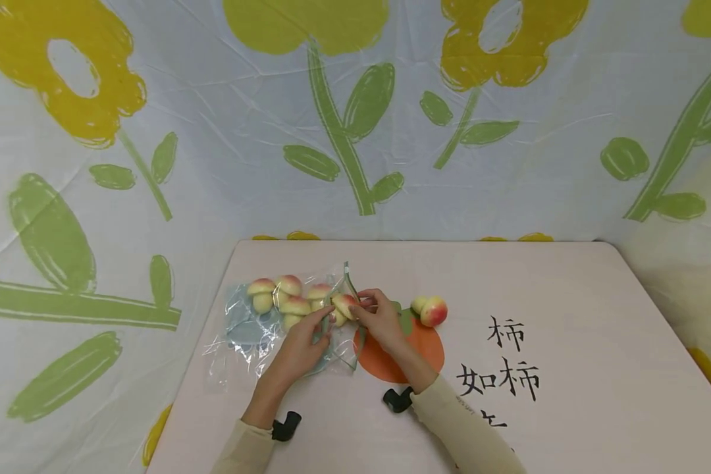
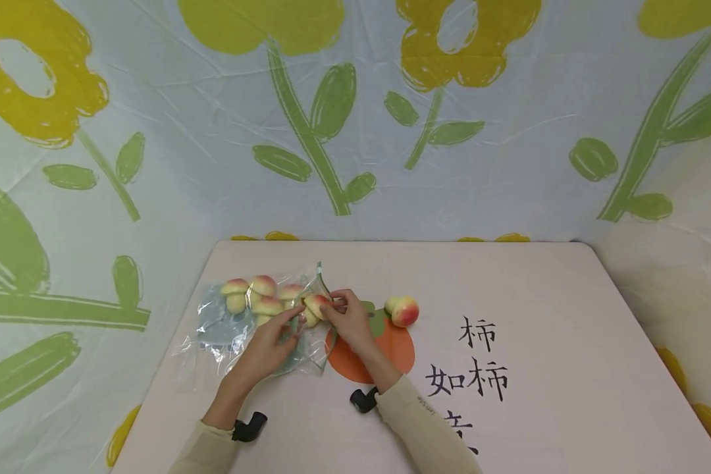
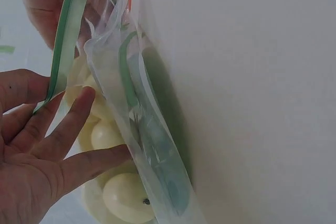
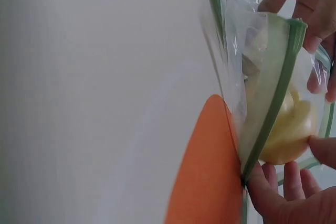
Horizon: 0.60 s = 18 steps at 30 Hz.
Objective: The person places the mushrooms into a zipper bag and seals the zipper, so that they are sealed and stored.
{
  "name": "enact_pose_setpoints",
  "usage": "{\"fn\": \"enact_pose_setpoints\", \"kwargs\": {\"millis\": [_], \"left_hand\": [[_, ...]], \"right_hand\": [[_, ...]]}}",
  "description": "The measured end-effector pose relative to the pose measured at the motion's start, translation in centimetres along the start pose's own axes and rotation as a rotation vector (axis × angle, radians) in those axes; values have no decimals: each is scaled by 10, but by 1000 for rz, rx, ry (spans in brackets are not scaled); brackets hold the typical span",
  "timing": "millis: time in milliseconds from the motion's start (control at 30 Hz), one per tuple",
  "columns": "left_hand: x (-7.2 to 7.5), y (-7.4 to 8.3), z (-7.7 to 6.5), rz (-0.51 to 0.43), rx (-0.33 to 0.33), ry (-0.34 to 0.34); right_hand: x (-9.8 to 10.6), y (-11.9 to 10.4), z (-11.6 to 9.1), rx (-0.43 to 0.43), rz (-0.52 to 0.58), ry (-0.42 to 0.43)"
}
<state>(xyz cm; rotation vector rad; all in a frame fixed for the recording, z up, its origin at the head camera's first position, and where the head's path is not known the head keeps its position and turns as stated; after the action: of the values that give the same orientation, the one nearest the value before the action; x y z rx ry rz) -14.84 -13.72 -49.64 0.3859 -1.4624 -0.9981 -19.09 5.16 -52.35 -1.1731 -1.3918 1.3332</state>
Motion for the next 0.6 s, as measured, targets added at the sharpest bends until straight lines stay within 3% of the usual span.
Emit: {"fn": "enact_pose_setpoints", "kwargs": {"millis": [267, 400, 600], "left_hand": [[1, 2, -1, -26, 8, -6], [2, 3, 0, -32, -2, -15], [4, 5, 1, -51, -13, -27]], "right_hand": [[-5, 3, 1, 69, 23, -39], [-6, 2, 1, 64, -8, -79], [-11, 4, 1, 6, -80, -230]]}}
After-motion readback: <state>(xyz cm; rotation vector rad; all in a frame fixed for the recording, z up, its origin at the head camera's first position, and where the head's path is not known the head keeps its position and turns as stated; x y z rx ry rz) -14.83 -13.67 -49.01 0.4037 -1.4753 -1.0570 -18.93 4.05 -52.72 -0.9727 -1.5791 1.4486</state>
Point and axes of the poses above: each hand's wrist, its own z-axis towards the middle knuckle, its own x-axis out of the back of the hand, y = z × x, the point moved 3 cm from there along z, towards the middle knuckle, and after that the axes turned 4 degrees about -y, right-handed, at the moved point
